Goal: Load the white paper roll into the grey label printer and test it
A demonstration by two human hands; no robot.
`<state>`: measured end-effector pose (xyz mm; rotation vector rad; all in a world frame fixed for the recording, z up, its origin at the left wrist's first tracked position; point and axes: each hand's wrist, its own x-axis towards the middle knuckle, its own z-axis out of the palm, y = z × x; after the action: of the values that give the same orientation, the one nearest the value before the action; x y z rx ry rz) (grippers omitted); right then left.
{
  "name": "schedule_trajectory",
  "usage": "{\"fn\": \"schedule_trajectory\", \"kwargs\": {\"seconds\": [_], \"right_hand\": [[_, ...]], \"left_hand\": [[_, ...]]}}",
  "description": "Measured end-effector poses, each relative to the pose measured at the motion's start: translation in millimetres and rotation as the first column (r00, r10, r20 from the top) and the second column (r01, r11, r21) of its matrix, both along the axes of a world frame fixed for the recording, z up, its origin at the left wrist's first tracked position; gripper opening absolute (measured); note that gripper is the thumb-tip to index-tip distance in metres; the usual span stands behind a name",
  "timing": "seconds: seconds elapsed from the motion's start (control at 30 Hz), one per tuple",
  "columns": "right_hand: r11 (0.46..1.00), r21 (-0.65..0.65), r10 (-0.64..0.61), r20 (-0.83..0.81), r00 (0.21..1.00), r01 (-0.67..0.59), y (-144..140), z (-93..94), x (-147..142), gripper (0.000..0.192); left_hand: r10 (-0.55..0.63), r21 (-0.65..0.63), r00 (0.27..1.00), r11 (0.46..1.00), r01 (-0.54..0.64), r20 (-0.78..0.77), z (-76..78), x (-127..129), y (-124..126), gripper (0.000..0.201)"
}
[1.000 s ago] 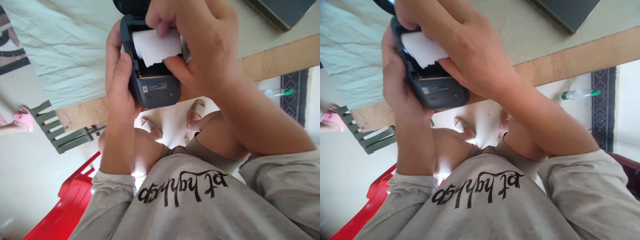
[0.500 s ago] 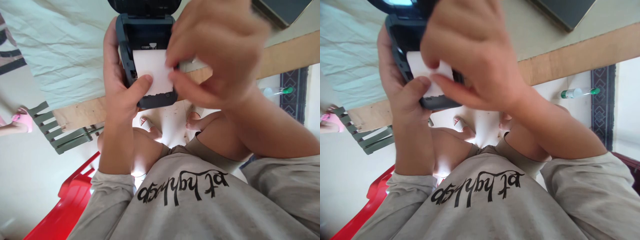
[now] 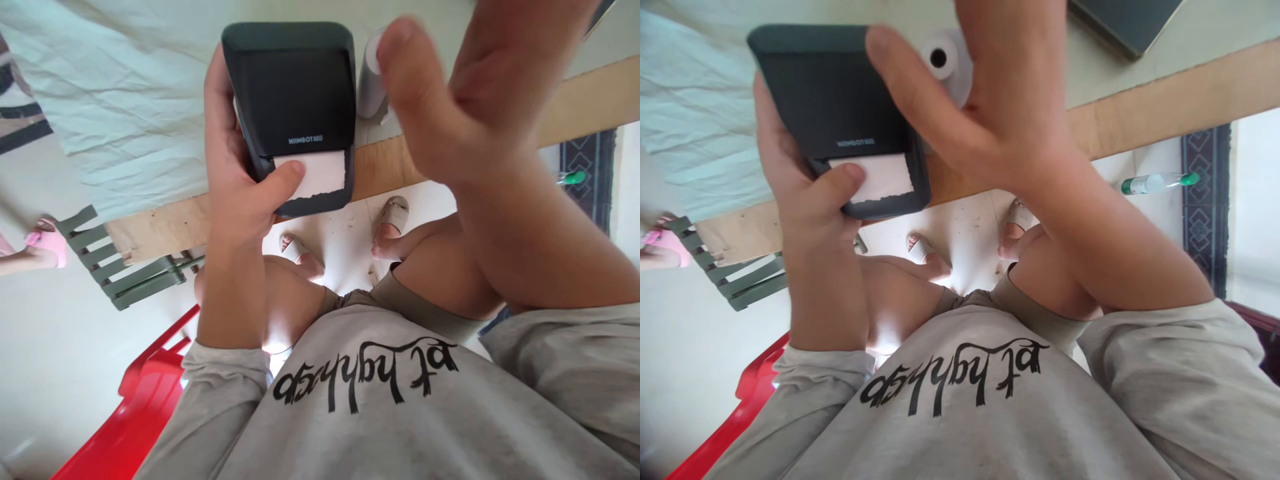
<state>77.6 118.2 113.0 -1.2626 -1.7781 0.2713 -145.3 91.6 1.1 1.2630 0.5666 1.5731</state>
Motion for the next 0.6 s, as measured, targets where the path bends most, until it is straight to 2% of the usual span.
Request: {"fn": "schedule_trajectory", "kwargs": {"seconds": [0.03, 0.07, 0.1, 0.13, 0.17, 0.23, 0.3, 0.37, 0.5, 0.6], "right_hand": [[0.987, -0.066, 0.154, 0.181, 0.971, -0.145, -3, 5.2, -4, 0.132], [0.957, -0.15, 0.288, 0.361, 0.887, -0.249, -7, 10.6, -9, 0.131], [0.942, -0.198, 0.333, 0.482, 0.811, -0.269, -11, 15.5, -15, 0.127], [0.937, -0.227, 0.349, 0.557, 0.753, -0.266, -14, 19.6, -20, 0.121], [0.939, -0.241, 0.342, 0.605, 0.719, -0.244, -18, 22.5, -25, 0.113], [0.945, -0.258, 0.324, 0.663, 0.675, -0.201, -22, 24.8, -31, 0.1], [0.947, -0.266, 0.318, 0.689, 0.651, -0.181, -24, 24.0, -32, 0.09], [0.945, -0.259, 0.326, 0.691, 0.645, -0.2, -23, 22.6, -31, 0.086], [0.931, -0.296, 0.362, 0.66, 0.658, -0.215, -21, 22.5, -28, 0.079], [0.929, -0.29, 0.368, 0.641, 0.674, -0.231, -20, 22.9, -28, 0.081]], "left_hand": [[-0.019, -0.014, 0.999, 1.0, 0.019, 0.039, 1.9, 2, -1, 0.097], [-0.037, -0.013, 0.995, 0.999, 0.039, 0.089, 4.9, 6, -2, 0.1], [-0.04, -0.018, 0.989, 0.999, 0.043, 0.14, 8.9, 10, -5, 0.099], [-0.058, -0.035, 0.986, 0.997, 0.064, 0.155, 13.4, 14, -8, 0.09], [-0.005, -0.056, 0.977, 0.998, 0.017, 0.215, 18.1, 18, -12, 0.081], [0.07, -0.122, 0.969, 0.992, -0.042, 0.236, 26.3, 24, -19, 0.055], [0.098, -0.158, 0.97, 0.985, -0.064, 0.221, 30.6, 26, -24, 0.04], [0.101, -0.153, 0.973, 0.986, -0.07, 0.206, 30.5, 26, -24, 0.04], [0.119, -0.106, 0.971, 0.989, -0.099, 0.206, 25.8, 26, -21, 0.053], [0.104, -0.074, 0.959, 0.993, -0.087, 0.263, 27.2, 28, -20, 0.052]]}}
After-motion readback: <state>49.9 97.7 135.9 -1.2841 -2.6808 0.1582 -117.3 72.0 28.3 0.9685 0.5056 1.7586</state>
